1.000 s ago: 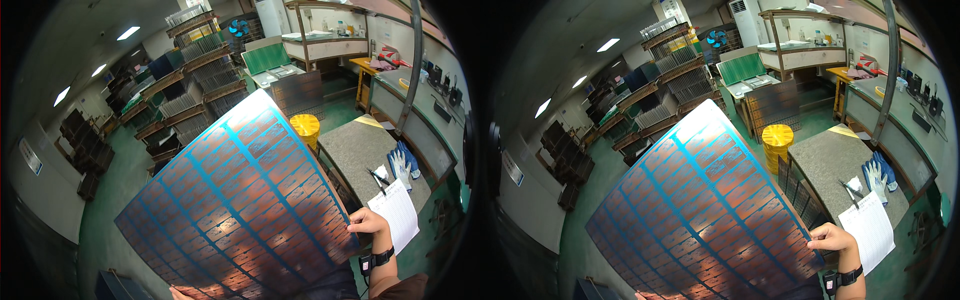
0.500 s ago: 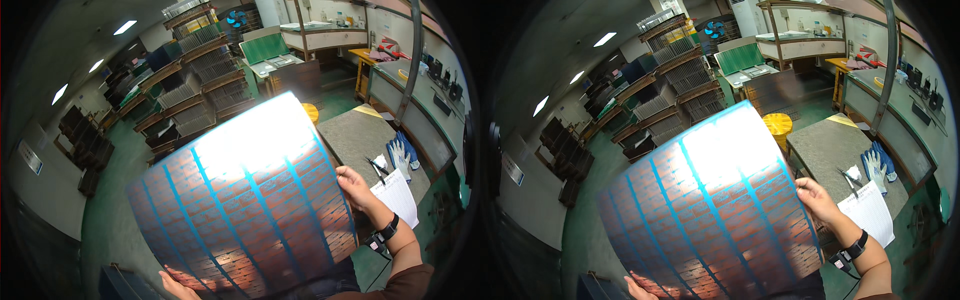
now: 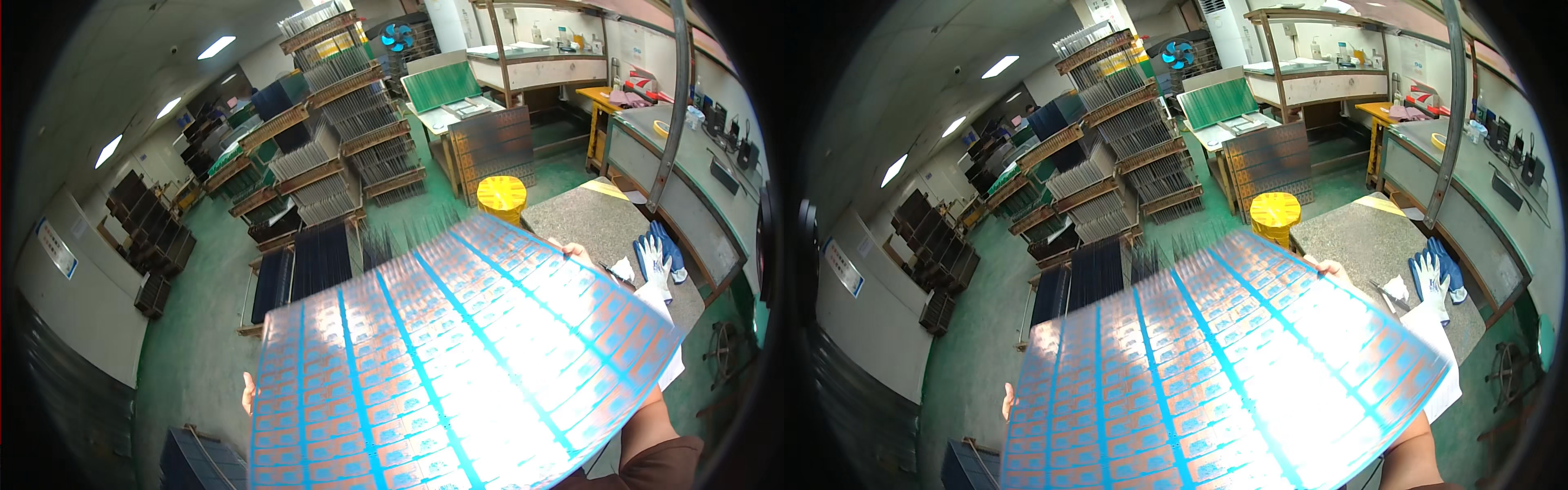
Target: Inspecting a large etched metal sheet and marking specific sections with a pen.
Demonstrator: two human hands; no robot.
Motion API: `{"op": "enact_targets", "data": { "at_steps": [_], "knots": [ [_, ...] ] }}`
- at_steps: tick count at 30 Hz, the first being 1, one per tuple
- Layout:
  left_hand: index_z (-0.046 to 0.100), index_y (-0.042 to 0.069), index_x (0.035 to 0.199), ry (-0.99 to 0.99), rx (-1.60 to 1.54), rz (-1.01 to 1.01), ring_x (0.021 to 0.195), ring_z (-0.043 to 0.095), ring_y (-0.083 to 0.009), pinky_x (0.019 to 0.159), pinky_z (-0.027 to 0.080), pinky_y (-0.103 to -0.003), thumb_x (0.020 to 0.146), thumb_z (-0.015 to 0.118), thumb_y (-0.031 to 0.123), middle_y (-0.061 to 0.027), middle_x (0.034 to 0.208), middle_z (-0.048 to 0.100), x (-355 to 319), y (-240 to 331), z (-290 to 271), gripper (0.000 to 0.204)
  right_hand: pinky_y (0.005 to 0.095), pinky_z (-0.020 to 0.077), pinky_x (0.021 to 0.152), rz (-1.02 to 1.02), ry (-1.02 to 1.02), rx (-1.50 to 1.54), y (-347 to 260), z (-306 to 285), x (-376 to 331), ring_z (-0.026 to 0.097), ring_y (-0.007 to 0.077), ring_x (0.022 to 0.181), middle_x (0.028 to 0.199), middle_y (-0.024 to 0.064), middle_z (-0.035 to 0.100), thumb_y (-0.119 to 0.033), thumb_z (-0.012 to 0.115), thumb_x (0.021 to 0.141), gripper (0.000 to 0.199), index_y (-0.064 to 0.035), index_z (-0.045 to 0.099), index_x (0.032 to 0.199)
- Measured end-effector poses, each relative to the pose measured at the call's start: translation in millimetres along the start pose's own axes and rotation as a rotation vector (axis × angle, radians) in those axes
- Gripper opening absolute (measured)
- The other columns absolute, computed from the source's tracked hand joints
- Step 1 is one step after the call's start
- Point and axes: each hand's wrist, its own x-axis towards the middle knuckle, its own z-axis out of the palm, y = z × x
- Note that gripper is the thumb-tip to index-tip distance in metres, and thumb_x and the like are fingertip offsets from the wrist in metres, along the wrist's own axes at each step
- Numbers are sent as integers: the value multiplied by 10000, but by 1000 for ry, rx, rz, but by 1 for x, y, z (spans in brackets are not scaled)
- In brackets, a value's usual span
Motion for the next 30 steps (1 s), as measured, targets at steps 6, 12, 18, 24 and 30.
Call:
{"op": "enact_targets", "data": {
  "at_steps": [6,12,18,24,30],
  "knots": [
    [479,16,1143,-258,-335,-264,1026,501,-167,892,431,-321,999,383,272,-73,1123,523,11,-49,-15,309,369,521,902,-466,-48,-199,25,68,-57,574,216,1080,1142,135,568,-209,501,938,335,-45,424,1220],
    [457,16,1195,-416,-620,-457,1085,483,-180,938,409,-339,1001,365,287,-76,1195,501,-4,-86,-71,345,291,465,909,-26,-21,-60,19,94,-58,550,186,1112,1226,137,547,-251,515,922,510,14,396,1342],
    [435,16,1246,-552,-961,-603,1144,464,-193,985,386,-356,1004,348,302,-79,1267,479,-44,-132,-146,384,247,529,757,-72,36,-188,52,70,-49,631,137,917,1107,116,614,-169,516,913,393,22,474,1253],
    [341,64,1368,-155,-698,-525,1282,375,-270,1060,316,-420,1006,283,355,-112,1408,381,-108,-9,122,468,348,531,863,-294,-51,-2,95,94,-50,591,213,1061,1232,151,532,-116,514,921,487,16,318,1346],
    [392,87,1341,-132,-502,-631,1176,498,-215,1010,409,-415,913,523,54,-85,1278,514,-141,-31,114,449,451,475,943,-36,-37,0,133,81,-71,529,293,1155,1284,193,485,-38,578,858,520,29,344,1318]
  ]
}}
